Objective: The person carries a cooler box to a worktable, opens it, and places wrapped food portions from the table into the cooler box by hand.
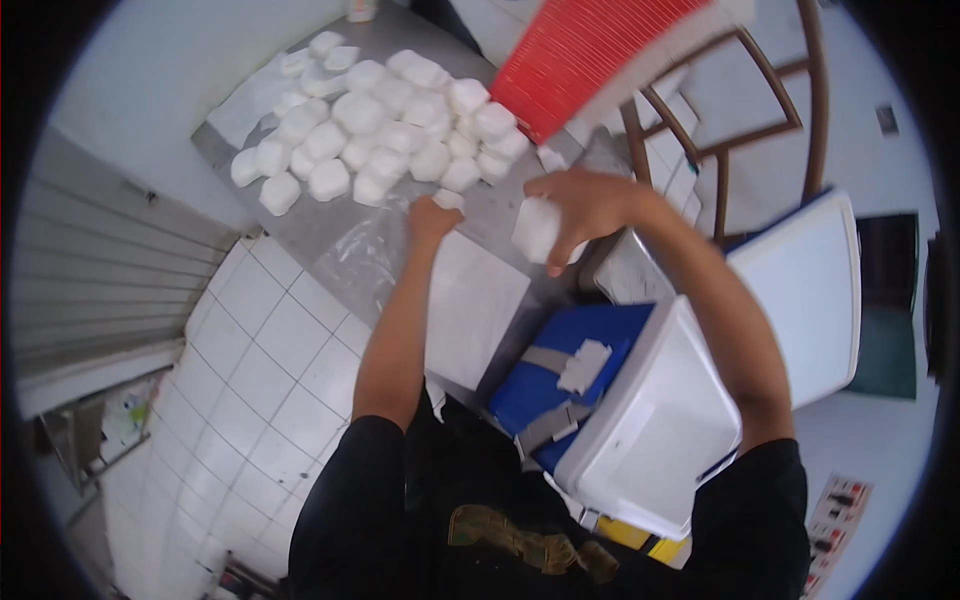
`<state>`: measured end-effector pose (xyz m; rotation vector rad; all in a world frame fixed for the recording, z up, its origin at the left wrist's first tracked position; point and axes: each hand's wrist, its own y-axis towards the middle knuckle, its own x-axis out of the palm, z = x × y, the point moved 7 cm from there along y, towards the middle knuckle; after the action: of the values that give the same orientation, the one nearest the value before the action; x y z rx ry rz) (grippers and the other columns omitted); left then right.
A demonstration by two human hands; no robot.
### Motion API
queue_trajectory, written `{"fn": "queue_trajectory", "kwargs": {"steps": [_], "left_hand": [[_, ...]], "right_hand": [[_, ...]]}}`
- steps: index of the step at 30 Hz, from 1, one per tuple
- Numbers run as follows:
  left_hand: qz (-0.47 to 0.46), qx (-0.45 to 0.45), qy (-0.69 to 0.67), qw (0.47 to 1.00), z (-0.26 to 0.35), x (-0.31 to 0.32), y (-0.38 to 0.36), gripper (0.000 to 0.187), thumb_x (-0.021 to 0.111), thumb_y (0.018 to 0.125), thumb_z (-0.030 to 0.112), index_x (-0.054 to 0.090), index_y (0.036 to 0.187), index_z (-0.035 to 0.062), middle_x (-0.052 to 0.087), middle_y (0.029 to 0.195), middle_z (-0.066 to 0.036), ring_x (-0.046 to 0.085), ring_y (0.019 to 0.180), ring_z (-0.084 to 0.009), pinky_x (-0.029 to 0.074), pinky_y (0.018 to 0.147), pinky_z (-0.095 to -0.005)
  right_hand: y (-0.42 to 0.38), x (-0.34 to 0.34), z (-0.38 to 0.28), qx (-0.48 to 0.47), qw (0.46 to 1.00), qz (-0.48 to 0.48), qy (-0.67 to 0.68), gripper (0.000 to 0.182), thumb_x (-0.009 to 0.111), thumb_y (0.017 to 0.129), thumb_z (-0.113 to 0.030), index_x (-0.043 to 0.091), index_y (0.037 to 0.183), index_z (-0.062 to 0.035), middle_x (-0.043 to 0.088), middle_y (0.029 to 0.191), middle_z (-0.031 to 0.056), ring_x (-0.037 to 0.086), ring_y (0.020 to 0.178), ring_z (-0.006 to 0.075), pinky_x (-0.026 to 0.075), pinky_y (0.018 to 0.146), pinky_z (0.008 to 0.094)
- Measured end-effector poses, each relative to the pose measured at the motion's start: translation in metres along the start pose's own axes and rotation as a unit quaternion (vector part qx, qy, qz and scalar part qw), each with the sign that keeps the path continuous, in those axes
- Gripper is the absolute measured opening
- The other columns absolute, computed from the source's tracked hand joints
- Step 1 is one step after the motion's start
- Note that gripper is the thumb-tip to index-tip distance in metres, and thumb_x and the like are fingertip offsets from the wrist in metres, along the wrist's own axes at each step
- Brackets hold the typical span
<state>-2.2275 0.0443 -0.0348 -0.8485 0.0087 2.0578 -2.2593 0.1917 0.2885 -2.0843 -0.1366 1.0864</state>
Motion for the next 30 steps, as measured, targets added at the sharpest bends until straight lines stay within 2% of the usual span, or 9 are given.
{"fn": "queue_trajectory", "kwargs": {"steps": [4,5,8,10,11,15,19,24,30], "left_hand": [[0.078,0.052,0.099,0.991,-0.042,0.006,0.02,0.068,0.083,0.06,0.05,0.075,0.105,0.0008,0.074,0.107,-0.023,0.068,0.112,-0.0335,0.051,0.1,-0.044],[0.045,0.035,0.059,0.997,-0.022,-0.018,-0.014,0.067,0.08,0.066,0.052,0.075,0.111,0.0016,0.073,0.111,-0.024,0.065,0.117,-0.0334,0.044,0.108,-0.0437],[-0.161,-0.064,-0.232,0.957,-0.026,-0.029,-0.049,0.031,0.071,0.088,0.017,0.073,0.112,-0.002,0.073,0.104,-0.016,0.067,0.106,-0.0268,0.049,0.099,-0.0363],[-0.212,-0.068,-0.406,0.886,0.007,-0.053,-0.109,0.043,0.075,0.089,0.012,0.062,0.124,-0.008,0.065,0.123,-0.013,0.062,0.114,-0.0225,0.048,0.098,-0.035],[-0.209,-0.078,-0.433,0.873,0.015,-0.061,-0.135,0.047,0.075,0.089,0.013,0.059,0.127,-0.0079,0.064,0.126,-0.013,0.06,0.117,-0.023,0.047,0.101,-0.0356],[-0.154,-0.084,-0.493,0.852,0.04,-0.106,-0.229,0.053,0.074,0.092,0.013,0.052,0.134,-0.0098,0.06,0.132,-0.016,0.056,0.124,-0.0255,0.042,0.109,-0.0387],[-0.125,-0.045,-0.527,0.84,0.072,-0.127,-0.294,0.059,0.073,0.093,0.014,0.046,0.139,-0.0101,0.055,0.137,-0.018,0.056,0.124,-0.0274,0.043,0.109,-0.0419],[-0.123,0.004,-0.571,0.812,0.106,-0.145,-0.35,0.064,0.071,0.094,0.011,0.038,0.145,-0.0094,0.049,0.144,-0.023,0.051,0.132,-0.0325,0.041,0.112,-0.0482],[-0.194,0.049,-0.608,0.768,0.169,-0.128,-0.396,0.074,0.07,0.092,0.008,0.029,0.151,-0.0086,0.044,0.148,-0.026,0.043,0.139,-0.0396,0.034,0.119,-0.0542]], "right_hand": [[-0.161,-0.011,-0.013,-0.018,0.992,0.053,0.109,0.078,0.101,0.051,-0.029,0.057,0.112,-0.0074,0.067,0.104,0.0096,0.067,0.095,0.023,0.055,0.084,0.0368],[-0.193,0.001,-0.003,-0.033,0.991,0.074,0.108,0.08,0.099,0.054,-0.033,0.058,0.117,-0.0063,0.068,0.108,0.0127,0.067,0.1,0.0263,0.054,0.086,0.0371],[-0.266,0.078,0.053,0.042,0.981,0.008,0.188,0.089,0.097,0.057,-0.04,0.058,0.128,-0.0033,0.066,0.119,0.0189,0.065,0.11,0.0316,0.052,0.092,0.0379],[-0.296,0.147,0.092,0.073,0.968,-0.007,0.24,0.083,0.097,0.059,-0.036,0.059,0.125,-0.002,0.067,0.114,0.0175,0.066,0.106,0.0299,0.053,0.09,0.0378],[-0.302,0.188,0.116,0.07,0.966,0.021,0.248,0.073,0.096,0.062,-0.031,0.061,0.118,-0.0017,0.07,0.106,0.0147,0.068,0.099,0.0271,0.054,0.087,0.0374],[-0.298,0.392,0.199,0.146,0.928,-0.128,0.318,0.081,0.095,0.061,-0.029,0.06,0.128,0.0008,0.07,0.11,0.0169,0.067,0.104,0.0293,0.053,0.091,0.0379],[-0.282,0.503,0.212,0.232,0.824,-0.195,0.478,0.081,0.095,0.063,-0.025,0.058,0.131,-0.0007,0.063,0.124,0.0166,0.064,0.107,0.0301,0.054,0.089,0.0391],[-0.268,0.546,0.239,0.344,0.735,-0.042,0.582,0.075,0.096,0.062,-0.013,0.054,0.123,-0.0017,0.056,0.125,0.0163,0.062,0.105,0.0279,0.055,0.085,0.037],[-0.269,0.558,0.234,0.291,0.734,-0.034,0.613,0.073,0.096,0.063,-0.013,0.054,0.122,-0.0033,0.056,0.122,0.0174,0.059,0.109,0.0274,0.055,0.091,0.037]]}}
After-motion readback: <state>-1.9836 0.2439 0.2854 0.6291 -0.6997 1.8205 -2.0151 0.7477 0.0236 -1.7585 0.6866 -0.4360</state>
